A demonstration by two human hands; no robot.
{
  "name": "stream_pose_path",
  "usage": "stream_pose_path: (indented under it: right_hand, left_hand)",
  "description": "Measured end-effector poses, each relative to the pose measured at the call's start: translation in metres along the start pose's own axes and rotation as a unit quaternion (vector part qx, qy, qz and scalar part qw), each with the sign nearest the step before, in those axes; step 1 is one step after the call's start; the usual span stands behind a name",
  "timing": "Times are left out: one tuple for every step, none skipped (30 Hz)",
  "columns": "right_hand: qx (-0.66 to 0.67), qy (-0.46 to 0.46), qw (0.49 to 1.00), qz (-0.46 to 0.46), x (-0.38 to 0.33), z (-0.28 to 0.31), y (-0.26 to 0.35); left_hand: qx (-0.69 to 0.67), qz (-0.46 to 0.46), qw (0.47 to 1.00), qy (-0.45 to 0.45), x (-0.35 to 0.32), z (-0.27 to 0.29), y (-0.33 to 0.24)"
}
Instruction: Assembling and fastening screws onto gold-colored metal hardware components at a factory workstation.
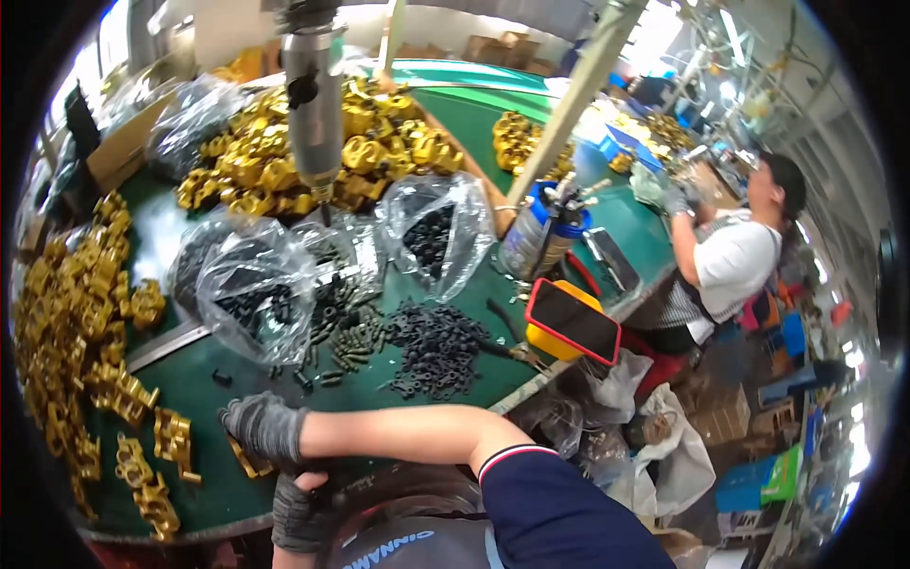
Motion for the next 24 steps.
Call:
stream_pose_path:
  right_hand:
    - [0.007, -0.033, 0.999, -0.042, -0.007, 0.002, -0.003]
    - [0.013, -0.064, 0.994, -0.083, -0.013, 0.006, -0.007]
    - [0.01, -0.07, 0.993, -0.089, -0.018, 0.009, -0.009]
    - [0.018, -0.108, 0.988, -0.112, -0.023, 0.014, -0.012]
    - [0.028, -0.145, 0.98, -0.134, -0.027, 0.018, -0.015]
    - [0.037, -0.181, 0.971, -0.153, -0.03, 0.021, -0.018]
    - [0.035, -0.183, 0.97, -0.155, -0.032, 0.023, -0.022]
    - [0.051, -0.209, 0.97, -0.111, -0.032, 0.026, -0.023]
    - [0.066, -0.235, 0.968, -0.066, -0.032, 0.03, -0.024]
    - [0.082, -0.258, 0.962, -0.021, -0.033, 0.037, -0.018]
    - [0.082, -0.255, 0.963, -0.019, -0.04, 0.039, -0.014]
    - [0.072, -0.268, 0.96, 0.034, -0.056, 0.041, -0.006]
    - [0.064, -0.278, 0.955, 0.087, -0.072, 0.046, 0.006]
    - [0.056, -0.287, 0.946, 0.141, -0.079, 0.048, 0.014]
    - [0.054, -0.288, 0.946, 0.141, -0.077, 0.04, 0.01]
    - [0.085, -0.323, 0.927, 0.172, -0.073, 0.019, 0.002]
    - [0.116, -0.356, 0.905, 0.202, -0.07, -0.002, -0.005]
    - [0.151, -0.385, 0.88, 0.233, -0.07, -0.002, 0.002]
    - [0.16, -0.379, 0.88, 0.237, -0.07, -0.002, 0.005]
    - [0.236, -0.37, 0.871, 0.219, -0.074, 0.025, 0.023]
    - [0.313, -0.355, 0.858, 0.199, -0.078, 0.048, 0.029]
    - [0.275, -0.312, 0.885, 0.207, -0.082, 0.059, 0.031]
    - [0.238, -0.266, 0.908, 0.219, -0.087, 0.064, 0.031]
    - [0.456, -0.188, 0.856, 0.153, -0.091, 0.056, 0.018]
  left_hand:
    - [0.012, 0.009, 0.999, 0.032, 0.003, 0.005, 0.003]
    - [0.023, 0.018, 0.998, 0.062, 0.006, 0.01, 0.006]
    - [0.034, 0.026, 0.995, 0.091, 0.008, 0.008, 0.005]
    - [0.035, 0.026, 0.994, 0.098, 0.01, 0.006, 0.004]
    - [-0.013, 0.048, 0.992, 0.118, 0.009, -0.004, -0.002]
    - [-0.062, 0.068, 0.987, 0.135, 0.008, -0.013, -0.009]
    - [-0.11, 0.088, 0.978, 0.151, 0.007, -0.019, -0.012]
    - [-0.11, 0.085, 0.979, 0.151, 0.006, -0.019, -0.014]
    - [-0.118, 0.074, 0.98, 0.141, 0.006, -0.018, -0.016]
    - [-0.128, 0.063, 0.981, 0.13, 0.005, -0.015, -0.017]
    - [-0.138, 0.052, 0.982, 0.118, 0.004, -0.013, -0.018]
    - [-0.139, 0.049, 0.982, 0.116, 0.003, -0.013, -0.02]
    - [-0.138, 0.024, 0.983, 0.115, 0.002, -0.012, -0.024]
    - [-0.137, -0.002, 0.984, 0.113, 0.002, -0.012, -0.028]
    - [-0.134, -0.026, 0.984, 0.118, 0.003, -0.017, -0.033]
    - [-0.134, -0.026, 0.984, 0.116, 0.004, -0.021, -0.034]
    - [-0.122, -0.038, 0.985, 0.116, 0.005, -0.025, -0.036]
    - [-0.111, -0.053, 0.986, 0.109, 0.005, -0.026, -0.038]
    - [-0.099, -0.067, 0.988, 0.101, 0.005, -0.027, -0.041]
    - [-0.09, -0.085, 0.989, 0.083, 0.003, -0.023, -0.043]
    - [-0.08, -0.102, 0.99, 0.062, 0.001, -0.018, -0.045]
    - [-0.066, -0.117, 0.99, 0.031, -0.008, -0.008, -0.048]
    - [-0.066, -0.129, 0.988, 0.051, -0.005, 0.001, -0.042]
    - [-0.066, -0.142, 0.985, 0.067, -0.002, 0.01, -0.041]
Point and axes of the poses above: each hand's wrist, its own x-axis towards the middle knuckle, its own z-axis out of the back of the hand, y = z × x, the point moved 4 cm from there along x, towards the middle knuckle, and after that the axes turned 14 degrees about x, right-handed, at the moved point
